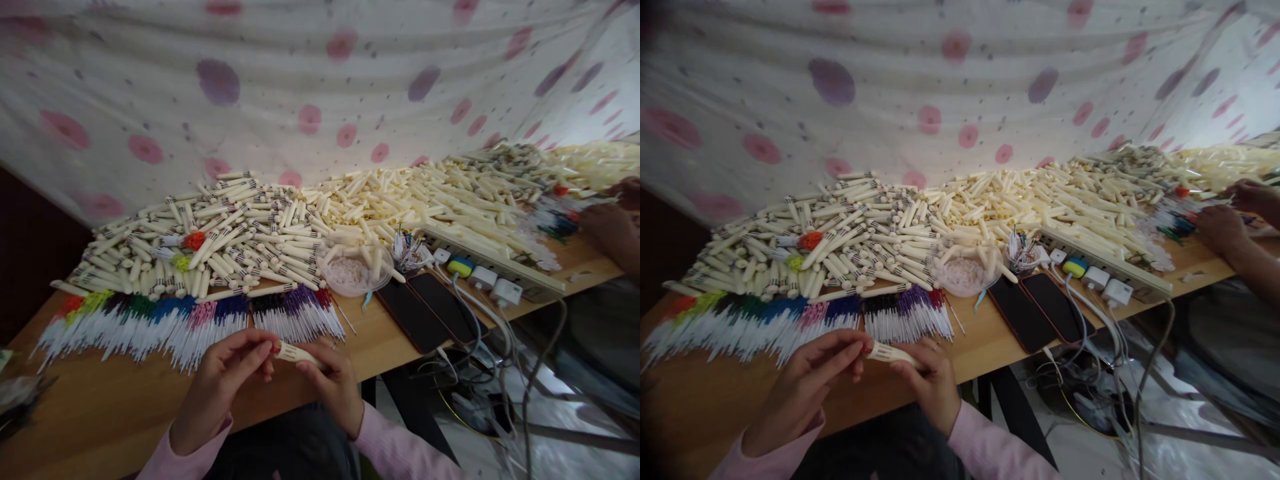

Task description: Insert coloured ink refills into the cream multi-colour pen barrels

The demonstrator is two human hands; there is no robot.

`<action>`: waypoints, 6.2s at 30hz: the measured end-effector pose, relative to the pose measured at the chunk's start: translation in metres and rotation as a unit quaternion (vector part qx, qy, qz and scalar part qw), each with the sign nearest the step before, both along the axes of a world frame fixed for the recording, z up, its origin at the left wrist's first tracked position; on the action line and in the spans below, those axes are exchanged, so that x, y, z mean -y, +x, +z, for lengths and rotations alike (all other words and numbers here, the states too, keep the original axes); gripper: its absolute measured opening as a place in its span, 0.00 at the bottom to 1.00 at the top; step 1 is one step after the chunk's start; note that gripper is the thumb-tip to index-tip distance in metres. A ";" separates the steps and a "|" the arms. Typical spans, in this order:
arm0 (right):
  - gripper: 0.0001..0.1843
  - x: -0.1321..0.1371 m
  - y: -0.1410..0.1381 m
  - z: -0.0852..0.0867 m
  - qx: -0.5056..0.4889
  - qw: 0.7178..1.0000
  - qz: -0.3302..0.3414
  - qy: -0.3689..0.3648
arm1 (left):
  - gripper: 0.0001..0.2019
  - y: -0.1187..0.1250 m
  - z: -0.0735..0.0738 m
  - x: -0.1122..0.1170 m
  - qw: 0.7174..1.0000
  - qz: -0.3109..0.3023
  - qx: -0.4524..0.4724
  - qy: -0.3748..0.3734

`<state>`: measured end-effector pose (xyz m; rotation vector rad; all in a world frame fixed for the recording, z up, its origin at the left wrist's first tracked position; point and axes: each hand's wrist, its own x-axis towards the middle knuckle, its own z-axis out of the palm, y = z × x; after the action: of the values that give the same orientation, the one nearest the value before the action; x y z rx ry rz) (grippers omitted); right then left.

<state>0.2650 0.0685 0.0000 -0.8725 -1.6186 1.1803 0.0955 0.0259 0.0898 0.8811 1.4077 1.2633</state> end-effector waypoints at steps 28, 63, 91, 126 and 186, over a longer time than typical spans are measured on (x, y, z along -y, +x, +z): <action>0.14 0.001 0.002 0.001 0.028 0.997 0.001 0.069 | 0.17 -0.016 0.009 -0.004 0.978 -0.094 -0.183 -0.014; 0.14 0.001 0.003 0.001 0.037 0.995 0.023 0.088 | 0.04 -0.025 0.012 -0.003 0.983 -0.137 -0.124 -0.021; 0.19 0.000 0.002 0.008 0.028 0.995 0.030 0.095 | 0.08 -0.022 0.002 0.009 0.994 -0.089 -0.067 -0.001; 0.14 0.001 0.004 0.001 0.055 0.992 0.021 0.116 | 0.23 -0.004 0.008 0.001 0.989 -0.050 -0.130 -0.044; 0.15 0.013 -0.006 -0.017 0.101 0.953 0.044 0.281 | 0.10 0.023 -0.048 -0.107 0.868 -0.133 -0.438 -0.192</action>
<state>0.2590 0.0558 -0.0172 -0.5652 -2.0363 0.6352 0.1182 0.1331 0.0419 1.3840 2.0448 0.3013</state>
